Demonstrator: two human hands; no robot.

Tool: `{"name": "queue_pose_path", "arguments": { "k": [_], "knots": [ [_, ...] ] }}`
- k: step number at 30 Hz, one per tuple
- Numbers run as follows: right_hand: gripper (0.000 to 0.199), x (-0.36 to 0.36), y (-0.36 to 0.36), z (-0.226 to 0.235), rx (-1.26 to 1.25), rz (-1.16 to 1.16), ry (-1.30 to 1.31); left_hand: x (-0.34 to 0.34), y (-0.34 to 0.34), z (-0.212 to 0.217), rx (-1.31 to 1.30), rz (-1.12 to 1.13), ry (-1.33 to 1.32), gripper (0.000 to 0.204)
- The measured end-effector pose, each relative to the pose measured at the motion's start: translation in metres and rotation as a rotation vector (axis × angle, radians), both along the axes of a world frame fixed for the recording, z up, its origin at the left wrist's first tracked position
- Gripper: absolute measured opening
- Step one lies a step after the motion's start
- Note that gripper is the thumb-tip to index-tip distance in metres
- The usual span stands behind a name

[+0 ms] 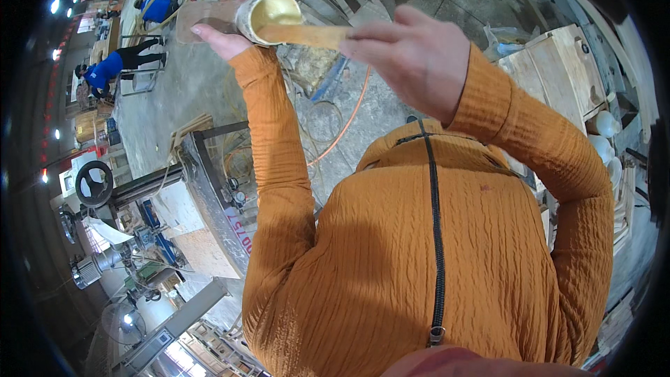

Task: The person picks up a small cup containing a yellow substance and stirs it with a wooden stick. They then add liquid from two different bottles into the cup and continue stirring. Finally, they use a handheld drill to mix the contents of the cup thoroughly.

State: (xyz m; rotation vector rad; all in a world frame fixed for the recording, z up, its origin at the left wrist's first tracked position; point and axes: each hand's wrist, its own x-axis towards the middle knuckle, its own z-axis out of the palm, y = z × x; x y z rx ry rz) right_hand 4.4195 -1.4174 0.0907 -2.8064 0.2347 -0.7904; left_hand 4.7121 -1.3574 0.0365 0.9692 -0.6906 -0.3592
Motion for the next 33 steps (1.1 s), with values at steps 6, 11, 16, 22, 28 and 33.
{"name": "queue_pose_path", "arguments": {
  "k": [6, 11, 16, 22, 28, 33],
  "knots": [
    [0.031, -0.010, -0.005, 0.007, 0.036, -0.046, 0.003, -0.011, -0.010, 0.014, -0.081, -0.128, 0.189, 0.075],
    [0.031, -0.003, 0.000, 0.008, -0.001, -0.057, -0.032, 0.002, -0.004, 0.019, -0.009, -0.037, 0.054, 0.079],
    [0.030, -0.008, 0.004, 0.001, 0.013, -0.034, 0.042, 0.010, -0.002, 0.019, 0.013, -0.046, 0.022, 0.083],
    [0.027, 0.001, -0.007, 0.013, -0.005, -0.073, -0.096, 0.013, 0.002, 0.020, -0.029, -0.088, 0.043, 0.082],
    [0.026, 0.009, -0.008, 0.002, 0.012, -0.039, -0.111, 0.005, 0.006, 0.026, 0.039, -0.021, 0.027, 0.079],
    [0.029, 0.007, -0.001, -0.008, 0.049, 0.000, 0.050, 0.018, 0.006, 0.017, 0.090, -0.004, -0.002, 0.080]
  ]
}}
